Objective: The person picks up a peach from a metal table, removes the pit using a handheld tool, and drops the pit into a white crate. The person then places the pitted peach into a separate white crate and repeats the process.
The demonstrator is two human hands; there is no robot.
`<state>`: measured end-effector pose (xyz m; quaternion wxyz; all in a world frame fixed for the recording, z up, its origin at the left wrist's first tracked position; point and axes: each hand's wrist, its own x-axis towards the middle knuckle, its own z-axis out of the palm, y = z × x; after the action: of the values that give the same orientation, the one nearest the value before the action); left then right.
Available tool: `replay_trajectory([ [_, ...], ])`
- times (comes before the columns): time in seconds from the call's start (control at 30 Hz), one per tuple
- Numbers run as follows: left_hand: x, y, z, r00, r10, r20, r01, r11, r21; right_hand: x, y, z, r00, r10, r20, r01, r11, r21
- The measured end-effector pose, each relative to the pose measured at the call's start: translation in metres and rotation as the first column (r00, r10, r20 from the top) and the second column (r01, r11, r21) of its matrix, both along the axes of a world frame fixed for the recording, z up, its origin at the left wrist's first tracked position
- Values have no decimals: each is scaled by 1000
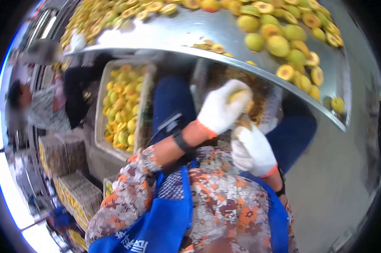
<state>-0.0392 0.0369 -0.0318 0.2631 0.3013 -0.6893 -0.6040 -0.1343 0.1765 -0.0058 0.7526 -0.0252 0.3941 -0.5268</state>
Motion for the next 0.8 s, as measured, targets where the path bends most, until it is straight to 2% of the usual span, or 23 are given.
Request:
replay_trajectory([
  [0.03, 0, 0, -2, 1000, 1, -20, -2, 1000, -29, -1, 1, 1, 1000, 4, 20, -4, 1000, 14],
  [0.1, -2, -10, -1, 993, -106, 57, 92, 975, 202, -5, 3, -4, 986, 16, 164, -22, 999, 33],
  [0.13, 0, -11, -6, 993, -114, -4, 112, 972, 207, -2, 4, 0, 989, -17, 147, 2, 995, 97],
  [0.17, 2, -10, -13, 990, -128, -66, 139, 967, 213, 2, 1, 3, 999, 6, 45, -11, 992, 125],
  [0.2, 4, -5, -20, 991, -76, -112, 94, 982, 164, 2, 2, 2, 996, 8, 86, -18, 992, 125],
  [0.23, 5, 2, -23, 992, 8, -124, -4, 999, 34, 1, 3, 0, 992, 6, 126, -22, 992, 126],
  [0.27, 4, 1, -26, 992, -8, -129, 17, 997, 76, 0, 4, -1, 991, 26, 130, -43, 991, 124],
  [0.3, 5, -2, -26, 990, -28, -136, 45, 992, 116, 0, 4, -3, 976, -8, 215, -18, 993, 118],
  [0.33, 8, -7, -24, 977, -107, -185, 161, 938, 307, 0, 2, -5, 954, -41, 298, 7, 993, 116],
  [0.37, 7, -11, -29, 971, -131, -201, 192, 927, 321, 0, 1, -7, 954, -25, 300, -11, 993, 117],
  [0.43, 4, -7, -32, 968, -30, -249, 86, 972, 216, -1, -1, -11, 865, -23, 501, -9, 998, 61],
  [0.47, 5, -9, -34, 969, -17, -245, 72, 973, 218, -2, 0, -18, 848, 13, 530, -12, 1000, -5],
  [0.5, 6, -11, -36, 953, -55, -299, 126, 966, 226, -4, 1, -21, 846, 23, 533, -27, 1000, -2],
  [0.57, 13, -23, -27, 931, -87, -354, 175, 959, 225, -5, -4, -21, 736, 79, 672, -34, 996, -80],
  [0.63, 28, -35, -8, 898, -290, -329, 380, 890, 252, 0, -8, -18, 746, 122, 654, -73, 992, -102],
  [0.7, 38, -33, -1, 888, -281, -365, 375, 900, 221, 4, -10, -13, 766, 184, 616, -118, 982, -148],
  [0.73, 41, -28, 4, 905, -159, -394, 267, 934, 236, 3, -16, -14, 759, 274, 590, -173, 959, -224],
  [0.77, 45, -23, 11, 907, -39, -420, 158, 954, 253, 3, -23, -13, 765, 266, 586, -163, 961, -223],
  [0.8, 49, -14, 20, 898, 104, -428, 91, 907, 411, 5, -30, -9, 787, 328, 523, -214, 940, -267],
])
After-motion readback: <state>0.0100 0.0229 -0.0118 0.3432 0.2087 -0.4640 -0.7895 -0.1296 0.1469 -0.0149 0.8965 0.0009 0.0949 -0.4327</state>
